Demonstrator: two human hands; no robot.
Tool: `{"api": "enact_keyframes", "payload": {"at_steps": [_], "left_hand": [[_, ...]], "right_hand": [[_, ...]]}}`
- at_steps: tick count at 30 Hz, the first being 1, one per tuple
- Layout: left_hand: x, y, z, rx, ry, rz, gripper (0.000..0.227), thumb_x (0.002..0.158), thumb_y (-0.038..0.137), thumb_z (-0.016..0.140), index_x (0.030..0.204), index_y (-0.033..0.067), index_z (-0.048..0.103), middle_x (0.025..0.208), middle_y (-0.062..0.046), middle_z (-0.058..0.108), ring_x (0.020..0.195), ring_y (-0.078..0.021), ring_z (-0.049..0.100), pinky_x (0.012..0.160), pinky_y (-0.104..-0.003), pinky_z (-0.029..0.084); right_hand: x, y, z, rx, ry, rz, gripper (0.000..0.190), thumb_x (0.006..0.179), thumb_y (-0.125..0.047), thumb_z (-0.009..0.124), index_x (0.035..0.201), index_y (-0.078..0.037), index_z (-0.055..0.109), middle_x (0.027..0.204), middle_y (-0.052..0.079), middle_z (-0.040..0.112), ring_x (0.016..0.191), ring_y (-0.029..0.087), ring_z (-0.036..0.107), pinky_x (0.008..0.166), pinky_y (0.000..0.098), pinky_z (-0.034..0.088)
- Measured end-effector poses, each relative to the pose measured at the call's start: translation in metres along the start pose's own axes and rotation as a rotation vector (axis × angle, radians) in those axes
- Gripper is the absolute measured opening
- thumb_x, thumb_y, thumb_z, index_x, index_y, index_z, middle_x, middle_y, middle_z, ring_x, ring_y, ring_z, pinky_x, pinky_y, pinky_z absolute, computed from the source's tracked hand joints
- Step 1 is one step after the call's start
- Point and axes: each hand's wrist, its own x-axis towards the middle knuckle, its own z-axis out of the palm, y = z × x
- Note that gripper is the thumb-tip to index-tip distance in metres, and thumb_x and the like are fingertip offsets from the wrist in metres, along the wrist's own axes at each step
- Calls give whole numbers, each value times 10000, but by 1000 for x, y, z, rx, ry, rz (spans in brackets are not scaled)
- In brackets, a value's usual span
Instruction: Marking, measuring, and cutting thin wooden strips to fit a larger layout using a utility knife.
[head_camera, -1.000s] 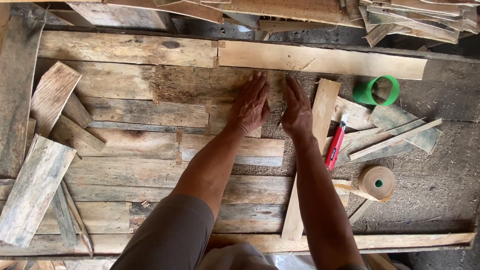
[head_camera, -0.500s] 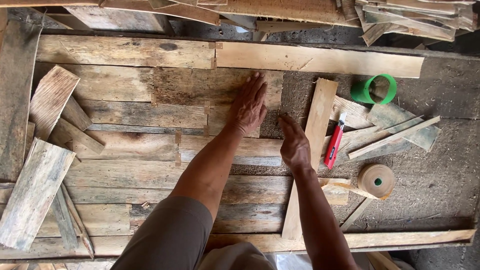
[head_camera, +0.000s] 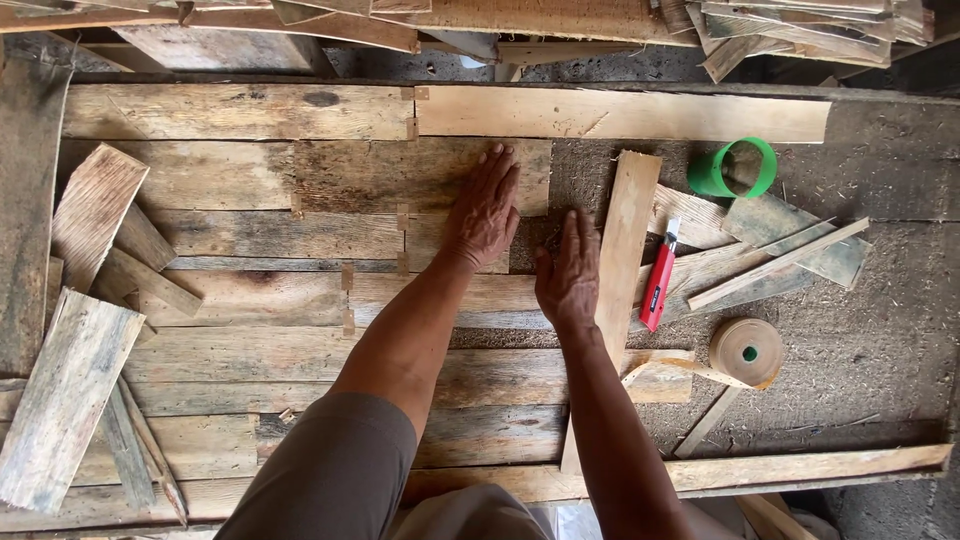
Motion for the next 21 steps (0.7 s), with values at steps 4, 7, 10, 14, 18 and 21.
{"api": "enact_keyframes", "payload": {"at_steps": [4, 7, 10, 14, 18, 21], "left_hand": [[0, 2, -5, 30, -5, 5, 729, 1039, 338, 451, 1632, -4, 201, 1717, -212, 92, 1603, -325, 77, 1309, -406, 32], [1, 2, -4, 49, -19, 9, 732, 1039, 341, 449, 1632, -2, 189, 1717, -214, 87, 1601, -325, 74, 1306, -404, 33], [-2, 2, -1, 33, -9, 8, 727, 1046, 341, 445, 1637, 1, 193, 1722, -209, 89, 1606, -323, 77, 1312, -401, 33], [2, 3, -6, 65, -4, 9, 712, 1043, 318, 448, 1632, 4, 200, 1719, -200, 105, 1602, -323, 95, 1313, -405, 37], [-1, 6, 3, 187, -14, 23, 693, 1028, 257, 485, 1625, 20, 226, 1712, -180, 158, 1593, -309, 121, 1312, -414, 33], [-4, -7, 35, 224, 108, 46, 671, 1036, 201, 519, 1643, 64, 269, 1713, -154, 232, 1596, -283, 163, 1327, -415, 42]], "right_hand": [[0, 10, -5, -110, 95, 86, 820, 1028, -316, 562, 1633, 20, 122, 1726, 214, 112, 1609, 345, 104, 1309, 486, 97], [2, 10, -7, -14, 109, 198, 781, 1056, -301, 534, 1639, 20, 125, 1717, 233, 109, 1603, 347, 94, 1310, 466, 104], [4, 5, -6, -46, 120, 156, 806, 1036, -310, 525, 1635, 11, 92, 1713, 239, 73, 1599, 343, 67, 1306, 462, 92], [1, 2, -2, -73, 140, -120, 631, 1030, -125, 488, 1585, 56, 247, 1671, 269, 226, 1565, 395, 218, 1282, 492, 192], [8, -8, -12, -6, 179, -259, 353, 1037, -17, 511, 1359, -45, 653, 1490, 175, 576, 1425, 336, 517, 1196, 433, 432], [9, -7, -17, -70, 180, -339, 348, 993, 43, 522, 1231, -83, 742, 1399, 160, 654, 1325, 296, 600, 1126, 408, 499]]}}
